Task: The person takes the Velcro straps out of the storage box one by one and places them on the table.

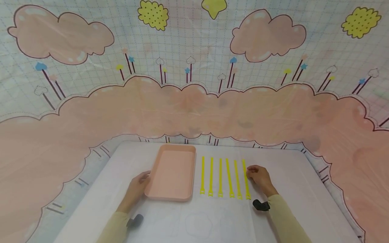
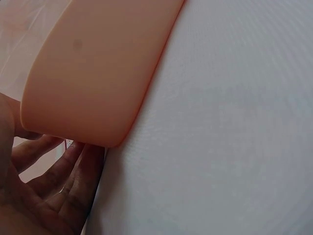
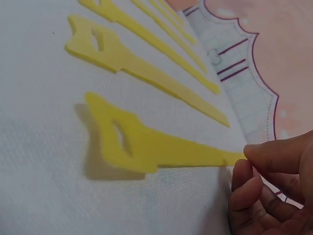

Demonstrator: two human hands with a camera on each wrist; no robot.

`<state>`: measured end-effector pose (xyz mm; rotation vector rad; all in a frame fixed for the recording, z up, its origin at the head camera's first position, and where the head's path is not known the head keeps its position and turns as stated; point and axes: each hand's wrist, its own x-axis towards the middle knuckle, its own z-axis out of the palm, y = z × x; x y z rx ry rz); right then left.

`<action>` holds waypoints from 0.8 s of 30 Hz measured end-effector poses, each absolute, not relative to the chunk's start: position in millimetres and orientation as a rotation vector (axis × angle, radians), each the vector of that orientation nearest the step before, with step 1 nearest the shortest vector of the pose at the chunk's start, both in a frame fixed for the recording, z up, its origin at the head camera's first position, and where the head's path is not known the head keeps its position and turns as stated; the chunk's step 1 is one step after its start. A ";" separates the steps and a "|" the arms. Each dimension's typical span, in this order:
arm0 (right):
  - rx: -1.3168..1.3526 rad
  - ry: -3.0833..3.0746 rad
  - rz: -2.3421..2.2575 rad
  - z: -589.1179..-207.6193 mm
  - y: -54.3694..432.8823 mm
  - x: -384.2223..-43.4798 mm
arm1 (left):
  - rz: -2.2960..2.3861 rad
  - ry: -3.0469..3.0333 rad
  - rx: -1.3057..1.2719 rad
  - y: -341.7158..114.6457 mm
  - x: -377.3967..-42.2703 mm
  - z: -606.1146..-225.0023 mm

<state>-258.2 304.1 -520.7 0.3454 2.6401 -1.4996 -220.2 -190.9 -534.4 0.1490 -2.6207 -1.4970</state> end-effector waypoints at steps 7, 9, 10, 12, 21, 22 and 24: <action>0.342 2.641 -1.499 -517.4 304.0 -257.9 | -1.512 -2.622 0.144 -191.6 -223.0 -536.0; 0.335 2.641 -1.490 -513.7 300.7 -257.0 | -1.512 -2.628 0.143 -192.0 -223.2 -535.6; 0.332 2.641 -1.492 -511.4 298.4 -256.3 | -1.509 -2.632 0.144 -192.2 -223.2 -535.6; 0.320 2.644 -1.493 -506.2 293.3 -253.7 | -1.504 -2.638 0.150 -192.3 -223.4 -535.8; 0.218 2.648 -1.565 -493.5 271.8 -242.9 | -1.454 -2.639 0.168 -191.6 -219.3 -531.3; 0.201 2.654 -1.561 -492.8 269.3 -241.4 | -1.451 -2.637 0.163 -191.7 -218.4 -530.1; 0.164 2.671 -1.554 -491.6 264.5 -238.3 | -1.442 -2.634 0.155 -191.7 -215.9 -527.2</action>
